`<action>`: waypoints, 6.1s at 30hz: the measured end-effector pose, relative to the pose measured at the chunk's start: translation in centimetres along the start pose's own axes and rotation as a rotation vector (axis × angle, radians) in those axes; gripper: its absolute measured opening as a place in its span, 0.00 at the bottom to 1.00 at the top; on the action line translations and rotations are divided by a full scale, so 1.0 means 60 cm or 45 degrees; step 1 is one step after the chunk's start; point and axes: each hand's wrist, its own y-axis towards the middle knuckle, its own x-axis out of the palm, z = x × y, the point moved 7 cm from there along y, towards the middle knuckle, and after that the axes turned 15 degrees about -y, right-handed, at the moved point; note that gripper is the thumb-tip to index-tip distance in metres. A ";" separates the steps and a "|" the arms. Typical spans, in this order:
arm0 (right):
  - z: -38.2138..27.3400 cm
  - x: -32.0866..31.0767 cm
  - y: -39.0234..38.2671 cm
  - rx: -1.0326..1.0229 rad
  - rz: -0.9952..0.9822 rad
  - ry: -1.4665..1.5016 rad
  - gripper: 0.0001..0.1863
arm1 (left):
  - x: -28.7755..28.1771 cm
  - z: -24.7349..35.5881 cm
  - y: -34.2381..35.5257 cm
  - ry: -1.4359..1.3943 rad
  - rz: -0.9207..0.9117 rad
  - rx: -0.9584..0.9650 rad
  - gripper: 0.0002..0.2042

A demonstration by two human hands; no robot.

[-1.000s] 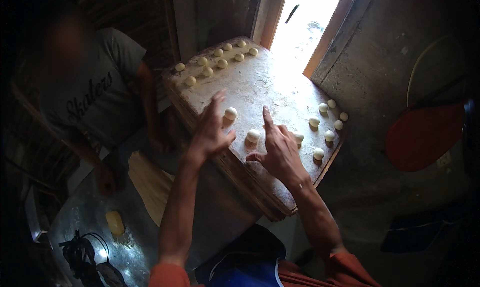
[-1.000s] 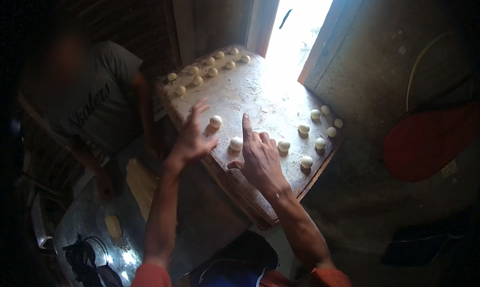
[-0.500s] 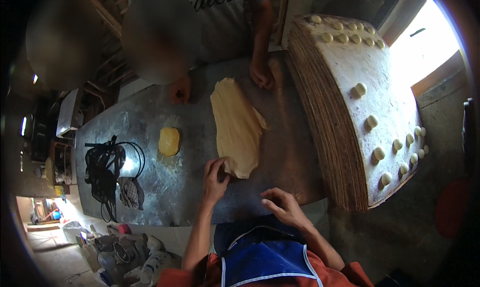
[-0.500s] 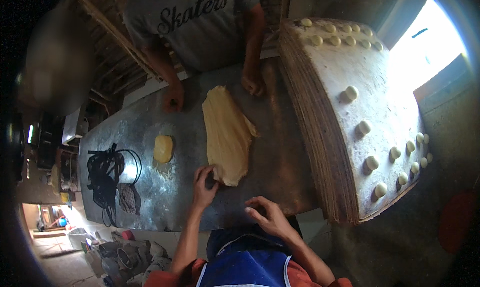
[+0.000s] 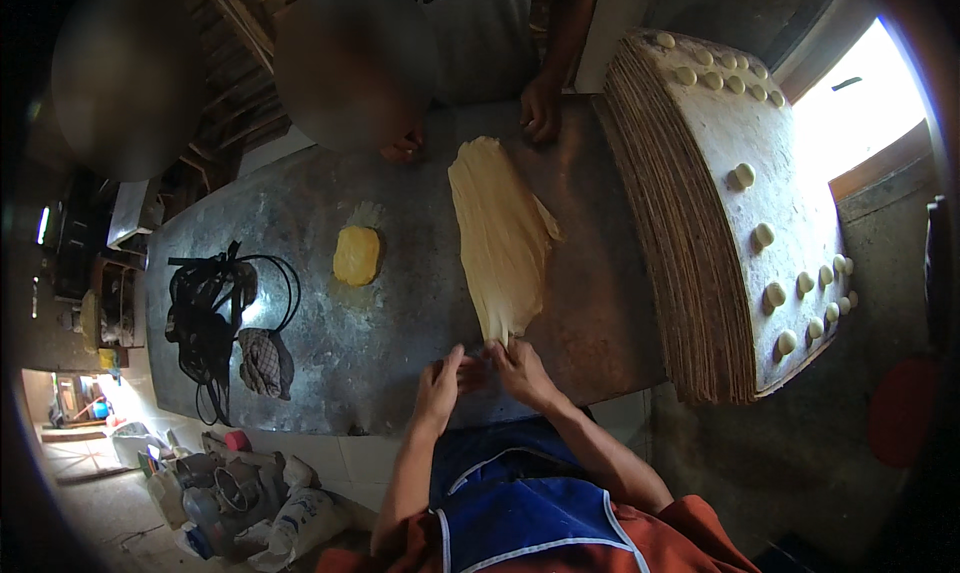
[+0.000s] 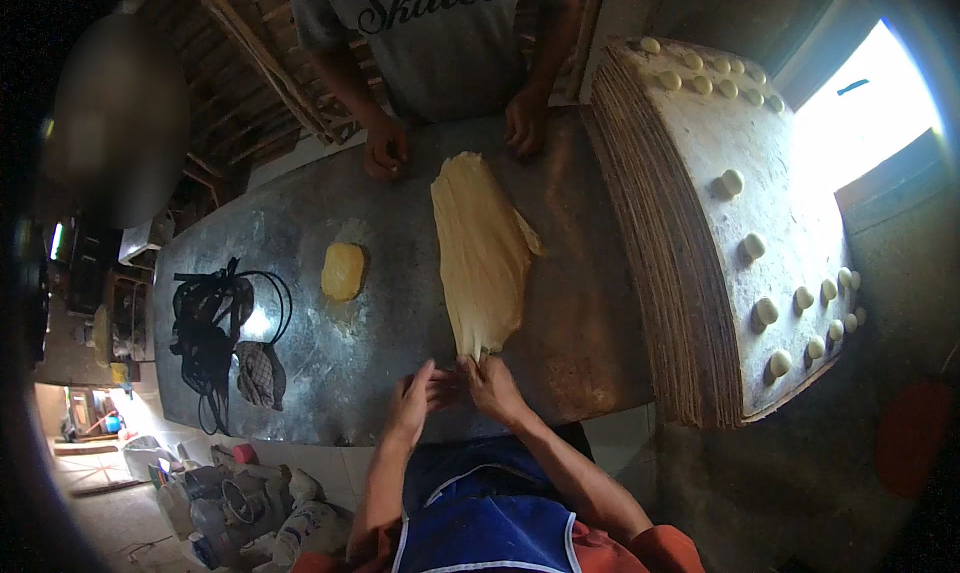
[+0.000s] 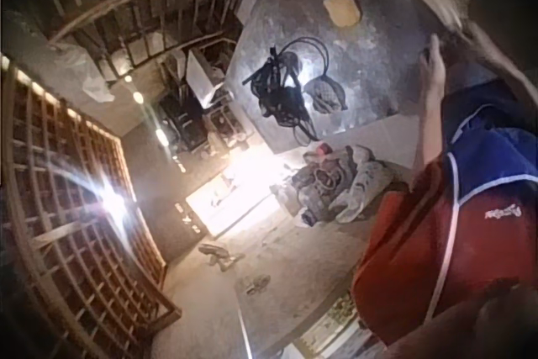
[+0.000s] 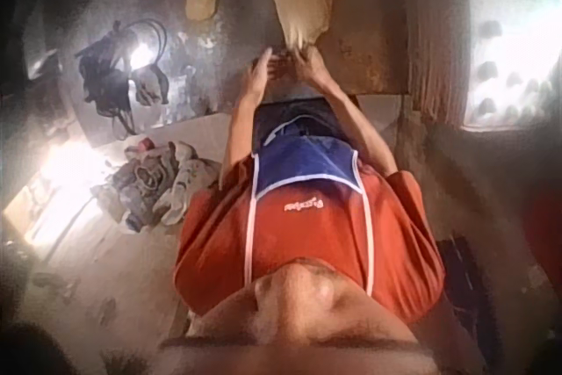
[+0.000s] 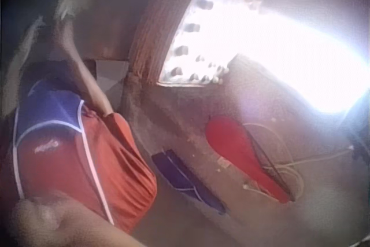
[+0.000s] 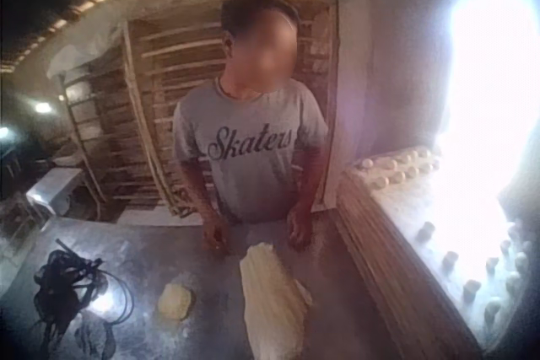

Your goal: The person rolls small pieces of dough into balls and places them on a wooden board. Another person flattens a larger piece of dough on the table. The process is repeated continuously throughout the clip.

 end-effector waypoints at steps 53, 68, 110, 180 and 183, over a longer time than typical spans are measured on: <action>0.160 -0.239 0.002 -0.352 0.600 -0.903 0.16 | -0.061 0.086 0.074 1.260 0.316 1.419 0.15; 0.114 -0.143 0.002 -0.374 0.496 -0.895 0.20 | 0.003 0.001 0.046 1.179 0.276 1.391 0.15; -0.108 -0.140 -0.130 -0.547 -1.024 0.481 0.09 | 0.026 0.070 -0.088 0.660 -0.176 0.832 0.07; -0.079 -0.823 -0.294 -0.026 1.669 -1.217 0.47 | 0.998 0.170 0.011 1.559 -1.064 1.566 0.44; -0.123 -0.752 -0.371 -0.319 1.781 -0.703 0.11 | 0.816 0.281 -0.070 0.920 -1.050 1.510 0.17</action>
